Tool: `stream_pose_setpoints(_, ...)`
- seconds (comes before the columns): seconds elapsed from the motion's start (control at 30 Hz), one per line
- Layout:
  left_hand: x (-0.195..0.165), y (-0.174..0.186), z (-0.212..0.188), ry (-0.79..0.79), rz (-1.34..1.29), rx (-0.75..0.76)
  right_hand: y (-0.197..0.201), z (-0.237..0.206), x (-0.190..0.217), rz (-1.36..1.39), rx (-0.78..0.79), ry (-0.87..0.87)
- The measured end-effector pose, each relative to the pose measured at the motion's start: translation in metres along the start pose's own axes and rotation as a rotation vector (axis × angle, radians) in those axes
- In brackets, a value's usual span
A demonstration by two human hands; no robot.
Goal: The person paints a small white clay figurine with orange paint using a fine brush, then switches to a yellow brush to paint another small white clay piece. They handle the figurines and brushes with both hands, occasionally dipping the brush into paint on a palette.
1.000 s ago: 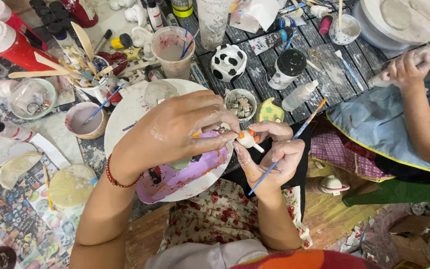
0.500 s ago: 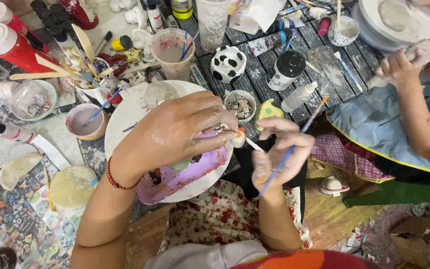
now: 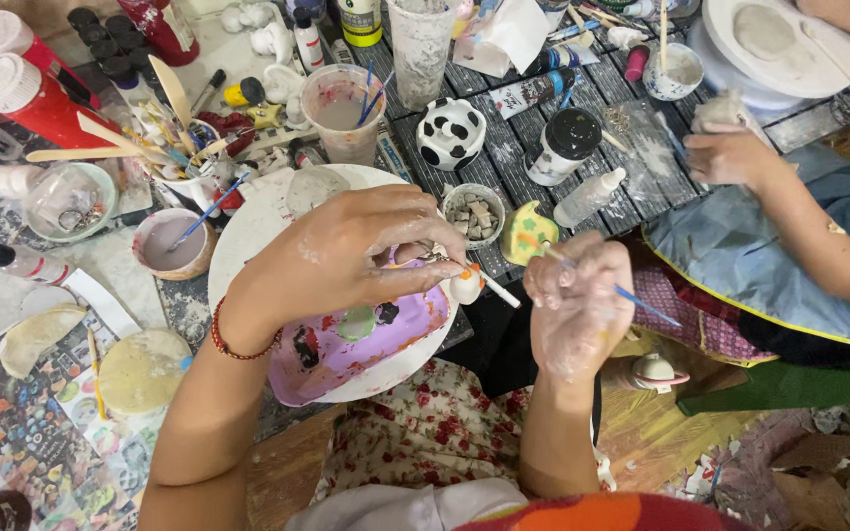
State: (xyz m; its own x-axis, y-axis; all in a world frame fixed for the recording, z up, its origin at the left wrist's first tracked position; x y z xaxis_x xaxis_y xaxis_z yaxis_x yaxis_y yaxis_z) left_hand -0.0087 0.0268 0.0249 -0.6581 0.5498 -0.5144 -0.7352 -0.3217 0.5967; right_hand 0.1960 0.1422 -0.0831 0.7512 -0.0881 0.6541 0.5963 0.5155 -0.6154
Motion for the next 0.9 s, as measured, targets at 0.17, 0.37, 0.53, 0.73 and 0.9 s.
stream_pose_setpoints(0.17, 0.005, -0.002, -0.001, 0.055, -0.067, 0.057, -0.004, -0.007, -0.004, 0.06, 0.034, -0.051)
stream_pose_setpoints(0.37, 0.006, -0.004, 0.001, 0.055, -0.103, 0.078, -0.016, -0.011, -0.004, -0.132, 0.047, 0.034)
stream_pose_setpoints(0.53, 0.005, -0.004, 0.001, 0.063, -0.099, 0.077, -0.02, -0.012, -0.006, -0.142, 0.039, 0.006)
stream_pose_setpoints(0.73, 0.006, -0.005, 0.002, 0.035, -0.131, 0.089, -0.02, -0.013, -0.008, -0.139, 0.035, -0.01)
stream_pose_setpoints(0.9, 0.007, -0.006, 0.001, 0.068, -0.11, 0.13, -0.02, -0.013, -0.009, -0.141, 0.025, 0.0)
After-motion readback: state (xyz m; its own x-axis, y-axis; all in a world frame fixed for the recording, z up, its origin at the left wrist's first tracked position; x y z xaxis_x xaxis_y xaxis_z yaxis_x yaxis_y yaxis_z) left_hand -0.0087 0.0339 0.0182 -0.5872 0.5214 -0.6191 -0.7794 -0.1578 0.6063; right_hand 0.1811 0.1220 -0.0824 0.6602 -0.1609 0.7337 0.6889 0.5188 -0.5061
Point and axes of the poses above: each hand's wrist, its own z-axis towards the middle knuckle, its own y-axis out of the back of the hand, x = y × z, the point moved 4 cm from there along z, towards the middle knuckle, and after that the axes turned 6 degrees about -x, right-handed, at the moved point
